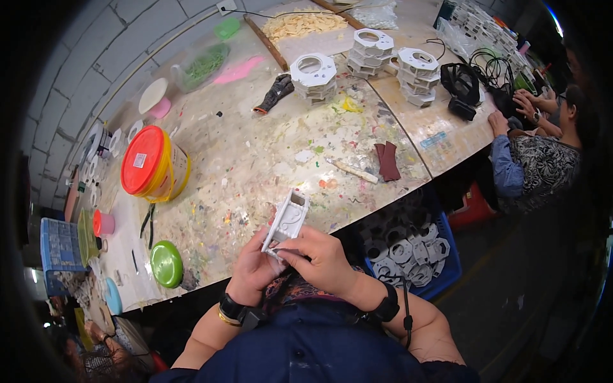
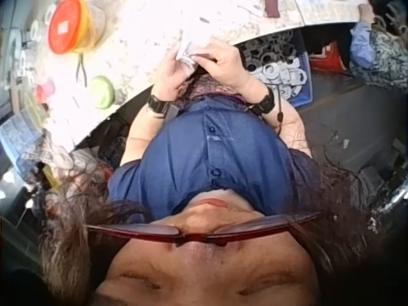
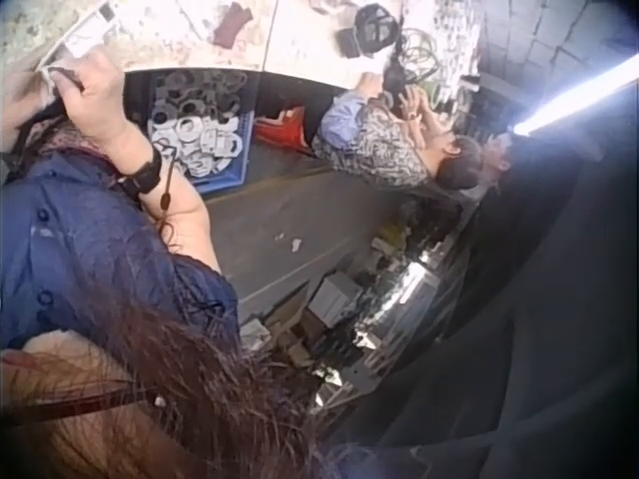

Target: Cleaning and trimming excess material from molded plastic parts at a manufacturing workbench.

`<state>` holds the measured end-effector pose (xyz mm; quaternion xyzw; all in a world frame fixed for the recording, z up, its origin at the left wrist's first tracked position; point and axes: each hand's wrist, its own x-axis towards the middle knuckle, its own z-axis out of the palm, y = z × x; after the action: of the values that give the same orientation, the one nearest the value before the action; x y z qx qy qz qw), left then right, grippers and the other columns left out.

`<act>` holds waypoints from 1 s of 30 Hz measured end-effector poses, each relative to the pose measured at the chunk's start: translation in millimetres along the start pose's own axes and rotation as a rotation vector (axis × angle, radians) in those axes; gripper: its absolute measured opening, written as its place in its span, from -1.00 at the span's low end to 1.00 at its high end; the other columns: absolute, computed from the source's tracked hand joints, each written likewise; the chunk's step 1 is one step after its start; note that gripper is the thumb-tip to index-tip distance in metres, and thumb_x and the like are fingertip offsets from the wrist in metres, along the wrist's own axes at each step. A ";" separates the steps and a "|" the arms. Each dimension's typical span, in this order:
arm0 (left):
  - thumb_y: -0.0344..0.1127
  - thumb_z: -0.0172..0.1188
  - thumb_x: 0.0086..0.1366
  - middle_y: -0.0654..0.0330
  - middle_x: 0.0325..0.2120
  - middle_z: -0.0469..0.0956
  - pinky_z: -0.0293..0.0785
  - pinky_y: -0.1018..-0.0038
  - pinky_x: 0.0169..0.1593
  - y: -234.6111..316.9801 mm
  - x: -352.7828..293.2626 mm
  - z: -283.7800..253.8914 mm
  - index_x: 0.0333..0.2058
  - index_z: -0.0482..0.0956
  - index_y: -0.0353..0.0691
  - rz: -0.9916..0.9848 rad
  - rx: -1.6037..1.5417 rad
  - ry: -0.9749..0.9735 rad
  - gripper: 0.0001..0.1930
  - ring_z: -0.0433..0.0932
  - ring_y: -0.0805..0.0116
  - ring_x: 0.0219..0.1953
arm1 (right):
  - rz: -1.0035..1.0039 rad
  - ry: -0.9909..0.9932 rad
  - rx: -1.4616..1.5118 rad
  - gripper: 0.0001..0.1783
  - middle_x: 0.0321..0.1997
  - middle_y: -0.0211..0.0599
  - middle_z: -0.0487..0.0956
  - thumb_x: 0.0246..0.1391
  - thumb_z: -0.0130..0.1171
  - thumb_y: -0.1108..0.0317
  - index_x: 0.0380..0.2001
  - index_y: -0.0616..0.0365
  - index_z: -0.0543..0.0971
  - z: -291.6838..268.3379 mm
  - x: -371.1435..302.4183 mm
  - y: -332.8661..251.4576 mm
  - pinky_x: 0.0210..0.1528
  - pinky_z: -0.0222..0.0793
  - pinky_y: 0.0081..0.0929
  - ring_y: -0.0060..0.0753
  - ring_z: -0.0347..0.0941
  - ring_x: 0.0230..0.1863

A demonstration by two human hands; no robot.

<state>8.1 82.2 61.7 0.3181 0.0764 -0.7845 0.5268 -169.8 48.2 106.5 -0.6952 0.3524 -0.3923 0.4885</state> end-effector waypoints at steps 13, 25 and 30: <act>0.07 -0.10 0.51 0.07 -0.19 0.67 0.64 0.30 -0.11 1.5 13.3 -5.4 -0.06 0.58 -0.30 0.028 0.026 0.089 -0.49 0.68 0.24 -0.23 | -0.339 -0.160 -0.250 -0.87 -0.27 -0.25 0.56 -0.01 0.33 0.43 -0.33 0.11 0.63 1.3 -3.4 0.6 -0.38 0.49 -0.34 -0.18 0.57 -0.38; -0.01 -0.10 0.52 0.02 -0.19 0.67 0.67 0.30 -0.15 0.7 14.4 -4.7 0.02 0.52 -0.25 0.021 -0.059 0.000 -0.57 0.69 0.19 -0.23 | -0.384 -0.175 -0.280 -0.89 -0.27 -0.28 0.55 0.00 0.31 0.42 -0.35 0.08 0.62 -0.3 -2.9 3.1 -0.41 0.48 -0.34 -0.20 0.56 -0.39; 0.00 -0.08 0.52 0.04 -0.19 0.67 0.66 0.35 -0.16 -3.4 18.0 -16.6 0.01 0.53 -0.26 0.023 0.059 -0.066 -0.56 0.69 0.24 -0.24 | -0.406 -0.182 -0.311 -0.82 -0.32 -0.27 0.52 -0.06 0.33 0.42 -0.32 0.08 0.61 4.1 -2.9 6.5 -0.44 0.47 -0.33 -0.19 0.55 -0.41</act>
<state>7.7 77.2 37.4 0.3084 0.0321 -0.7904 0.5284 -168.1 50.5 98.8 -0.8507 0.2164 -0.3593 0.3168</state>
